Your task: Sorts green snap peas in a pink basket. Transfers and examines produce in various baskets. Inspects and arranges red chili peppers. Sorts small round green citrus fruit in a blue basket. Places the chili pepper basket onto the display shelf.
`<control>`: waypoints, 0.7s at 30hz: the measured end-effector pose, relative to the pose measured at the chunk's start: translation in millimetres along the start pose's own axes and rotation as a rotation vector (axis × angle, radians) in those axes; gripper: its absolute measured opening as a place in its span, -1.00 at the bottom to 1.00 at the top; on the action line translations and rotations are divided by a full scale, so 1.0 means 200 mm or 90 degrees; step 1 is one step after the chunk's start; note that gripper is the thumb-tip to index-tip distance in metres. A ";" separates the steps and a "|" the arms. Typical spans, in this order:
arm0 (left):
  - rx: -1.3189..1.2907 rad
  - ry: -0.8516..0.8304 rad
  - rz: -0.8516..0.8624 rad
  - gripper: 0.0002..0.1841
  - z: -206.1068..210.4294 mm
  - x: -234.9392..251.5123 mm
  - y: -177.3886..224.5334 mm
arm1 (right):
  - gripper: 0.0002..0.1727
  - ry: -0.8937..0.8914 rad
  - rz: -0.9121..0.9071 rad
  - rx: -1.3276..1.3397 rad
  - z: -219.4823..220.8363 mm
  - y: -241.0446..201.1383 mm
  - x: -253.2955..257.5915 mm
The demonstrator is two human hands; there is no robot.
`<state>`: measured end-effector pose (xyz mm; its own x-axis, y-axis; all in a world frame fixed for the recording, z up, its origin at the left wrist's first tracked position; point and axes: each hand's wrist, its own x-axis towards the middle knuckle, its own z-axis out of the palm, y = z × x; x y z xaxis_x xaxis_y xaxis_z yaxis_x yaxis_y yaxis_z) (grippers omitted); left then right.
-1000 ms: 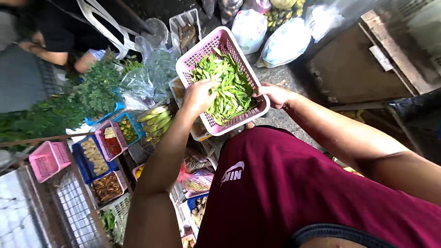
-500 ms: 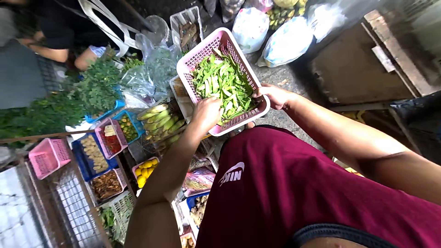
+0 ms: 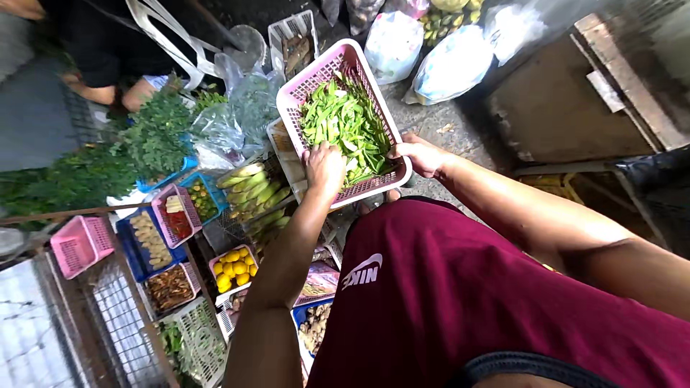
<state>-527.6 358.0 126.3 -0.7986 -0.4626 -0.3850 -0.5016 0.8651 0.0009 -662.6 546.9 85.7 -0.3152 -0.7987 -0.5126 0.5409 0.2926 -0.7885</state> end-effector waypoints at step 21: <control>-0.672 0.358 0.016 -0.89 -0.23 -0.20 -0.26 | -0.58 -0.004 0.009 0.061 -0.13 0.02 0.03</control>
<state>-484.2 322.6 184.6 -0.7133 -0.6959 0.0834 -0.2996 0.4104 0.8613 -682.6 557.4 69.6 -0.3023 -0.7977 -0.5217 0.6174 0.2531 -0.7448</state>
